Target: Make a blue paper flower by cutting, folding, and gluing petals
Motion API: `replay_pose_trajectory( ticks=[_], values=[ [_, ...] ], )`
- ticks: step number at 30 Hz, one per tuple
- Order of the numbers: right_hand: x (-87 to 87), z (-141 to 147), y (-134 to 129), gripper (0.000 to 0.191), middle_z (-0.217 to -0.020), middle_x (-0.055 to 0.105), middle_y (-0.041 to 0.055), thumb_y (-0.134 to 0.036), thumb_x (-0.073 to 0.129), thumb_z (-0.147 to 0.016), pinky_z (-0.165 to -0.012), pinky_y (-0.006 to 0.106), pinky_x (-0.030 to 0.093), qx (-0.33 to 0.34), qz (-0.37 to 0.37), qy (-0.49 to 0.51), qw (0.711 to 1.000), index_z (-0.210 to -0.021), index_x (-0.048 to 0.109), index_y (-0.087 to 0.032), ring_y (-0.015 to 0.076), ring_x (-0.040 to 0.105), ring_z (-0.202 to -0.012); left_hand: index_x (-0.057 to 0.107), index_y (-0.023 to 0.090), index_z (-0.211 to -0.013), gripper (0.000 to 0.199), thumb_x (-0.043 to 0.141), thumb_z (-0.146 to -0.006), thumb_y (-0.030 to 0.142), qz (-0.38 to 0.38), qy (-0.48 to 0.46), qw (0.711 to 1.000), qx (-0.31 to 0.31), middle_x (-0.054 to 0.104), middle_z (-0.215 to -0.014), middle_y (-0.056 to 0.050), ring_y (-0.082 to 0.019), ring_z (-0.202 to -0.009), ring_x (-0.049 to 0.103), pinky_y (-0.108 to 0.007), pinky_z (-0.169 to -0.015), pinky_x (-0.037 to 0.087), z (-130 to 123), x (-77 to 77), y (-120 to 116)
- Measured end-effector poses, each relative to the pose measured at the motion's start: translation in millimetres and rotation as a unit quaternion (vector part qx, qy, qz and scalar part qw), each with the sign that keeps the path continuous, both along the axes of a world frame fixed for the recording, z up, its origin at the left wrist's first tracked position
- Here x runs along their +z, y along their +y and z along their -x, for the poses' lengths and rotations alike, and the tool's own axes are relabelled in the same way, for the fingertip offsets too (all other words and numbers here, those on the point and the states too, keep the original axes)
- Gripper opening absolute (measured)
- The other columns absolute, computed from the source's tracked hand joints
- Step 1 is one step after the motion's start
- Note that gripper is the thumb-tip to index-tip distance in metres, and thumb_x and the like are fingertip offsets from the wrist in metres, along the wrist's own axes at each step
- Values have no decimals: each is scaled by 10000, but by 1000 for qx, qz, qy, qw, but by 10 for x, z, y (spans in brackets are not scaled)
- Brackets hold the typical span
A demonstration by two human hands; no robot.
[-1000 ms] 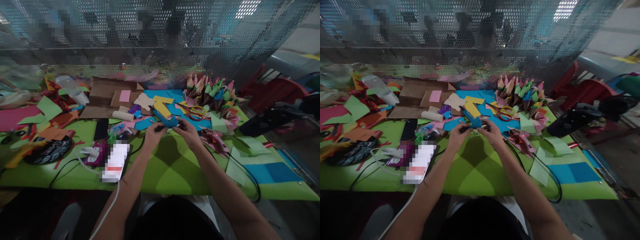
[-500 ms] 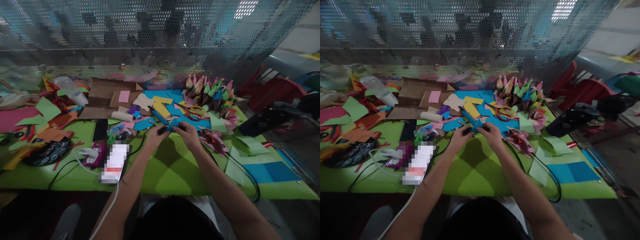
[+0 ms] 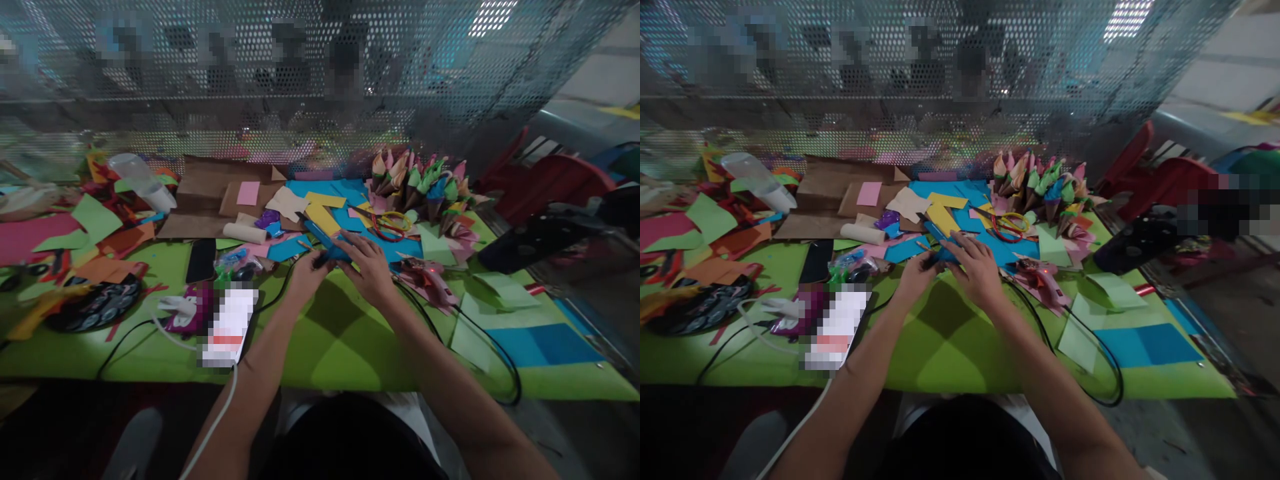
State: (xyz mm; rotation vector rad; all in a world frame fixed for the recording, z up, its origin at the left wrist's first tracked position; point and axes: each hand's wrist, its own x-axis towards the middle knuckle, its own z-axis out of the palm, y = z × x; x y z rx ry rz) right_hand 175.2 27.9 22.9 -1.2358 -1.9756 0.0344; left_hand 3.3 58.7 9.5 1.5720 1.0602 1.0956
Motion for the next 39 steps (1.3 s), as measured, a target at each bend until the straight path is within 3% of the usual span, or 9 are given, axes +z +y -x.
replay_pose_trajectory(
  ticks=[3, 6, 12, 17, 25, 32, 39],
  values=[
    [5, 16, -20, 510, -1515, 536, 83, -230, 531, -954, -1125, 504, 368, 8, 15, -64, 998, -1462, 505, -270, 298, 462, -1384, 667, 169, -868, 232, 716, -786, 380, -27, 3, 1000, 7, 660, -791, 3, -152, -751, 568, -270, -721, 466, 14, -6, 16],
    [-12, 23, -22, 534, -1491, 554, 105, -197, 565, -912, -1096, 504, 383, 5, 26, -80, 996, -1443, 511, -220, 316, 480, -1352, 640, 193, -919, 215, 735, -790, 337, -78, 11, 997, 28, 670, -865, -4, -149, -797, 602, -267, -760, 488, 25, -24, 11],
    [-89, 12, 46, 343, -1229, 697, 129, -189, 600, -886, -946, 487, 454, 20, 68, -32, 997, -1227, 624, -204, 340, 593, -1138, 626, 223, -943, 124, 695, -843, 243, -190, 84, 978, 22, 697, -916, -15, -165, -874, 652, -287, -826, 511, 50, -10, -39],
    [-149, -8, 109, 248, -1105, 707, 132, -161, 580, -867, -898, 453, 472, 44, 102, 12, 994, -1109, 620, -197, 317, 616, -1049, 646, 223, -933, 89, 674, -892, 297, -229, 115, 967, -1, 716, -973, -45, -196, -946, 669, -325, -871, 529, 60, 59, -60],
    [-203, -16, 108, 239, -1045, 663, 109, -156, 550, -806, -772, 373, 465, 37, 152, 61, 986, -1037, 568, -215, 284, 604, -941, 622, 235, -1211, 401, 736, -851, 370, -147, 64, 987, -8, 655, -1165, -91, -185, -914, 655, -318, -831, 553, 59, 103, -72],
    [-169, 31, 67, 217, -1065, 663, 149, -193, 517, -842, -739, 387, 469, 10, 198, 26, 980, -1053, 565, -197, 308, 614, -921, 656, 249, -1182, 279, 632, -920, 343, -97, 46, 993, -57, 680, -1245, -79, -243, -1165, 622, -378, -1009, 497, 10, 105, -104],
    [-193, 66, 68, 275, -1124, 671, 140, -197, 581, -820, -846, 430, 507, 18, 167, 80, 982, -1095, 564, -203, 315, 633, -1023, 682, 244, -1146, 262, 652, -885, 237, -86, -1, 996, -36, 702, -1215, -73, -230, -1152, 630, -379, -1030, 484, -9, 4, -34]
  ],
)
